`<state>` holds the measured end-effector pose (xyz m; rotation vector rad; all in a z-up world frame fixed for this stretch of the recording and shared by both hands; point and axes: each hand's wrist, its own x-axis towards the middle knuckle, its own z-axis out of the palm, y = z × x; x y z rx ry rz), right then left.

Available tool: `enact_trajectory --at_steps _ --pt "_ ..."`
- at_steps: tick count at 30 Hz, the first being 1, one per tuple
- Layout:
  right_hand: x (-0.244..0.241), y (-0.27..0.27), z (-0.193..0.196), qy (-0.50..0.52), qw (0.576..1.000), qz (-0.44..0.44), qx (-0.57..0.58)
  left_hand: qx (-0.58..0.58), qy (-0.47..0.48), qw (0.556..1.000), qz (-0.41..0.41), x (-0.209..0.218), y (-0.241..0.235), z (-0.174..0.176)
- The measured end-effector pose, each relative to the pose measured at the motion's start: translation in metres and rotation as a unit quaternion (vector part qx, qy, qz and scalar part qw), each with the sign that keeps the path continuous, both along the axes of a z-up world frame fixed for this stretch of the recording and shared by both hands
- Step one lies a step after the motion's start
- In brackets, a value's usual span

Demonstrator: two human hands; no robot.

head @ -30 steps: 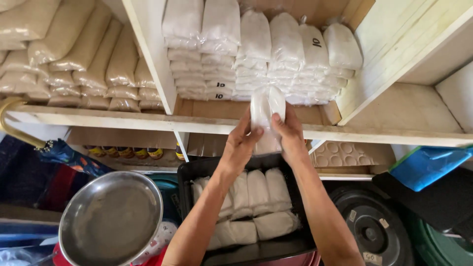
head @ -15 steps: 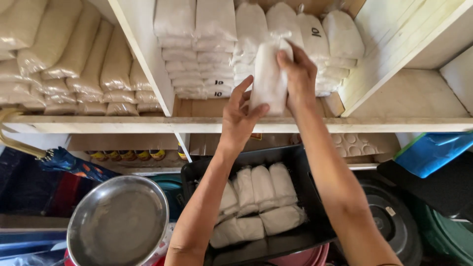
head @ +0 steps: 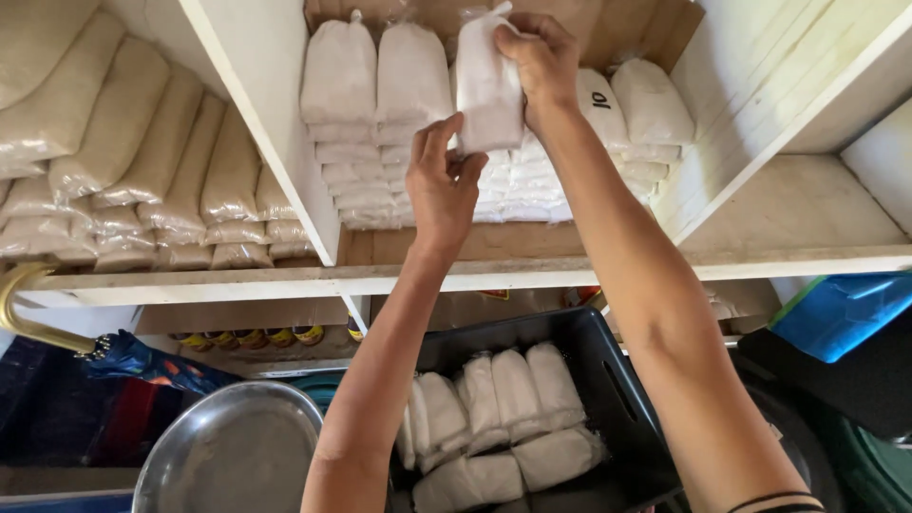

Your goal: The recorder is organizing small white bags of a product on shelves and in a bin in a grocery store backroom.

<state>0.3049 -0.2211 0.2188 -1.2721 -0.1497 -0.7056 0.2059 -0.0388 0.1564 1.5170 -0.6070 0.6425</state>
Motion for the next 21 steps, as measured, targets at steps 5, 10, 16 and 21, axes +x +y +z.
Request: enact_trajectory --at_steps 5,10,16,21 --pt "0.009 0.008 0.014 0.029 0.995 -0.07 -0.066 0.013 -0.038 0.999 0.03 0.023 -0.004 -0.002" --pt "0.023 0.003 0.006 0.037 0.977 -0.134 -0.159 0.006 -0.075 0.996 0.046 0.031 -0.005 0.001" --pt "0.035 -0.012 -0.001 0.02 0.951 -0.144 -0.273 0.024 -0.109 0.991 0.07 0.041 -0.008 0.003" --pt "-0.004 0.007 0.004 -0.022 0.832 -0.211 -0.512 0.028 -0.124 0.989 0.076 0.044 -0.007 0.002"
